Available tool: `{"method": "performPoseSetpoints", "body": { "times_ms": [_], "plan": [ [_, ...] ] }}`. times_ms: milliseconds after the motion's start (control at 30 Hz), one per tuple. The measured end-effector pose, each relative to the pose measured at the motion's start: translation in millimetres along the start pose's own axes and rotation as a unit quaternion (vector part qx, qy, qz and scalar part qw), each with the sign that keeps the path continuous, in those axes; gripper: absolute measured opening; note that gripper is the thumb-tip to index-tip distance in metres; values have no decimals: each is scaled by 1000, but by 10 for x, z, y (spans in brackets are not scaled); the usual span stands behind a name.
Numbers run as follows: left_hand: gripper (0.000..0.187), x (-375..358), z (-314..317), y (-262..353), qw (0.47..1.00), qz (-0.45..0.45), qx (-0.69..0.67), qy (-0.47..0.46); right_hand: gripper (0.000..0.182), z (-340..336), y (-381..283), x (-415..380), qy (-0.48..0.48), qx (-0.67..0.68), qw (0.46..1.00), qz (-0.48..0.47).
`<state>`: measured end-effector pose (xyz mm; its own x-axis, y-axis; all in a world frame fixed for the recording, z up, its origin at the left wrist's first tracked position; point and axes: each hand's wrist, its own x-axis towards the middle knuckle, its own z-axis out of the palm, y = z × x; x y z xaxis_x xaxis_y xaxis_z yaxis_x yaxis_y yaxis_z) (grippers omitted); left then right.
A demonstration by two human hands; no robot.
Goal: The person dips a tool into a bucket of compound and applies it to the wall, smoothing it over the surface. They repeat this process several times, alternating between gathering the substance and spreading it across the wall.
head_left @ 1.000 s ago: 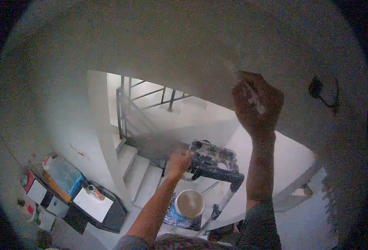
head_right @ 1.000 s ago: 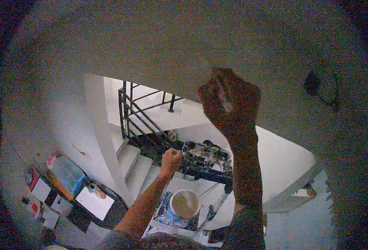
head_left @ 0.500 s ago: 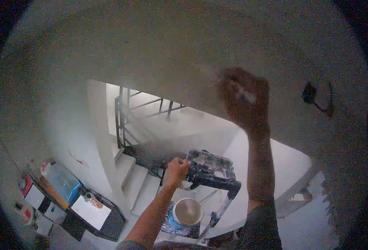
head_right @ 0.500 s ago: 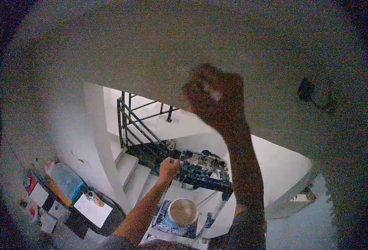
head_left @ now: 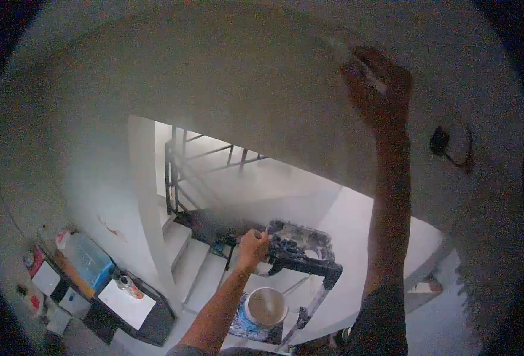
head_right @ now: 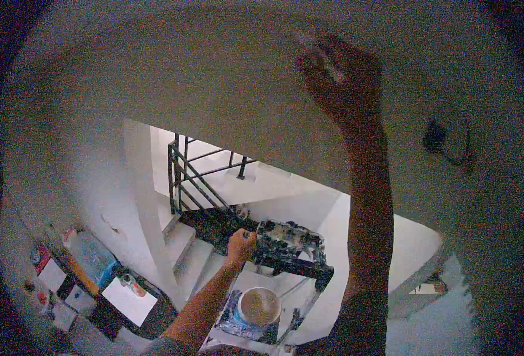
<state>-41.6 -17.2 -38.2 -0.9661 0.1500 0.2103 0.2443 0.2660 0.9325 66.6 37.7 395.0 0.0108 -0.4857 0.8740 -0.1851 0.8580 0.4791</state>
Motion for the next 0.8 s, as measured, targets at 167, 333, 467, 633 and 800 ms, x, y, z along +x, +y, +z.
{"method": "performPoseSetpoints", "body": {
  "times_ms": [167,333,467,633,800],
  "plan": [
    [37,46,91,-99,1000,3,9,-6,19,-369,-91,-2,-73,-42,996,2],
    [39,35,124,-108,999,26,16,30,16,-69,294,-109,-20,-7,999,45],
    [39,9,56,-40,1000,16,20,9,13,318,-10,-418,-22,94,993,71],
    [39,6,62,-43,1000,9,-16,-3,10,119,-162,-315,-20,72,997,33],
    [37,71,182,-187,998,53,17,36,12,-32,-63,-140,8,-34,996,82]
  ]
}}
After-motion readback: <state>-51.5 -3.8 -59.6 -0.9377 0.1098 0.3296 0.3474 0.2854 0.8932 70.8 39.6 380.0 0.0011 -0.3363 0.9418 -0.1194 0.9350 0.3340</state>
